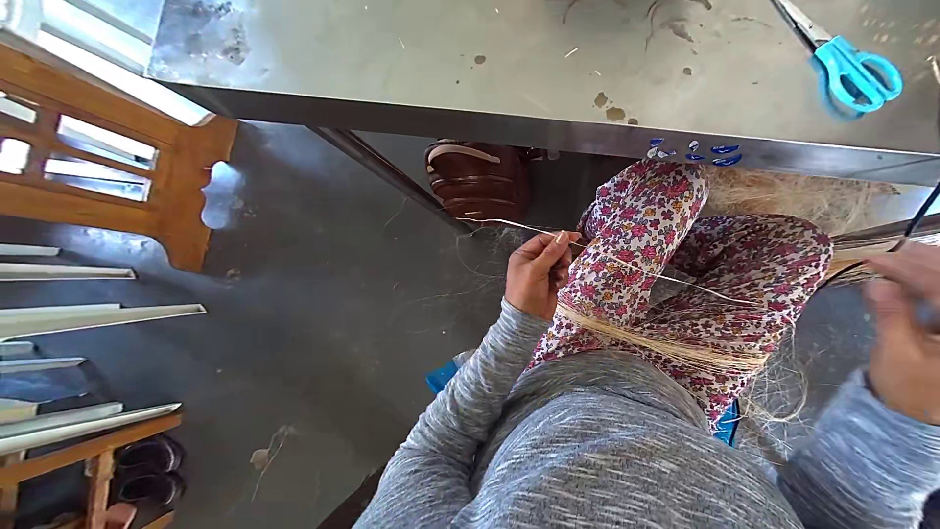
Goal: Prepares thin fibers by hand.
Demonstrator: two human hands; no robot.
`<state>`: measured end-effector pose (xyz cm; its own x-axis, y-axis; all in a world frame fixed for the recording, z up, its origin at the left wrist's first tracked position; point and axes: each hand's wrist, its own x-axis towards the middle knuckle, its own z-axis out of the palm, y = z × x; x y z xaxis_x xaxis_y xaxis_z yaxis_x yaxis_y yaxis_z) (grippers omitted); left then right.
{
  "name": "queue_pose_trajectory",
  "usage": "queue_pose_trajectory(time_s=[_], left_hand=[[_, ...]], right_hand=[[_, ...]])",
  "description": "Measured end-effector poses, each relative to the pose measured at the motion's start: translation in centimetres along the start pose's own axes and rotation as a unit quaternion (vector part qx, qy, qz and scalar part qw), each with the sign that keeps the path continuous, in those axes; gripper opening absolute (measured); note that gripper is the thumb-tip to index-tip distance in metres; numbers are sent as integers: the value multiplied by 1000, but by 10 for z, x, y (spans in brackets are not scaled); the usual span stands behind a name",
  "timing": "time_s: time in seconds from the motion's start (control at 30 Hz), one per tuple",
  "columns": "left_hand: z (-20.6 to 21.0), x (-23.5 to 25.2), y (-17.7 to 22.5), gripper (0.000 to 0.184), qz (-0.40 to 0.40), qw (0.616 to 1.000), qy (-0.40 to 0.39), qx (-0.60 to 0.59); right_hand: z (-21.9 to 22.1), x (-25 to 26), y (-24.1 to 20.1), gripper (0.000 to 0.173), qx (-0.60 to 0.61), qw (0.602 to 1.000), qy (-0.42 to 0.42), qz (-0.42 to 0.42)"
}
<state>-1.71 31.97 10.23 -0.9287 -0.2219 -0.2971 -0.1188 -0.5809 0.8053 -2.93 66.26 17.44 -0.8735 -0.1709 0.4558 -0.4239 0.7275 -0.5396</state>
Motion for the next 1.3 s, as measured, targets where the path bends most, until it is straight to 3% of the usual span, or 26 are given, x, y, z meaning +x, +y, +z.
queue_pose_trajectory(time_s=[0.07,0.17,0.33,0.43,0.57,0.7,0.8,0.83,0.9,0.97,1.0,1.1,1.2,1.3], left_hand=[[3,-8,-2,24,36,999,-18,-3],[2,-12,-6,21,103,992,-66,8],[-5,-11,-8,16,165,980,-109,22],[-7,-10,-10,15,177,977,-113,22],[-13,-6,-11,16,174,979,-106,12],[-19,0,-9,16,173,978,-118,-19],[-22,3,-10,13,176,974,-140,-13],[-22,3,-11,12,181,972,-150,-5],[-24,5,-13,12,189,968,-163,8],[-24,8,-14,12,196,966,-169,11],[-24,8,-15,12,198,965,-170,11],[-24,8,-16,12,184,969,-167,2],[-22,3,-14,25,113,984,-137,-13],[-18,-3,-15,18,65,991,-114,-9]], right_hand=[[38,18,-34,29,112,989,-80,-47],[86,39,-76,33,189,963,-188,-39],[134,53,-97,19,354,877,-314,81],[148,48,-100,5,402,869,-267,105],[157,43,-91,5,376,906,-171,95],[163,43,-70,14,235,968,-49,80],[155,42,-73,30,222,967,-98,79],[151,43,-76,38,259,949,-156,86],[144,46,-81,39,373,874,-290,118],[143,49,-86,21,456,801,-355,155],[143,48,-88,11,466,795,-351,166],[148,44,-91,7,450,827,-297,157],[152,42,-91,3,399,878,-240,106],[154,39,-93,3,331,920,-200,56]])
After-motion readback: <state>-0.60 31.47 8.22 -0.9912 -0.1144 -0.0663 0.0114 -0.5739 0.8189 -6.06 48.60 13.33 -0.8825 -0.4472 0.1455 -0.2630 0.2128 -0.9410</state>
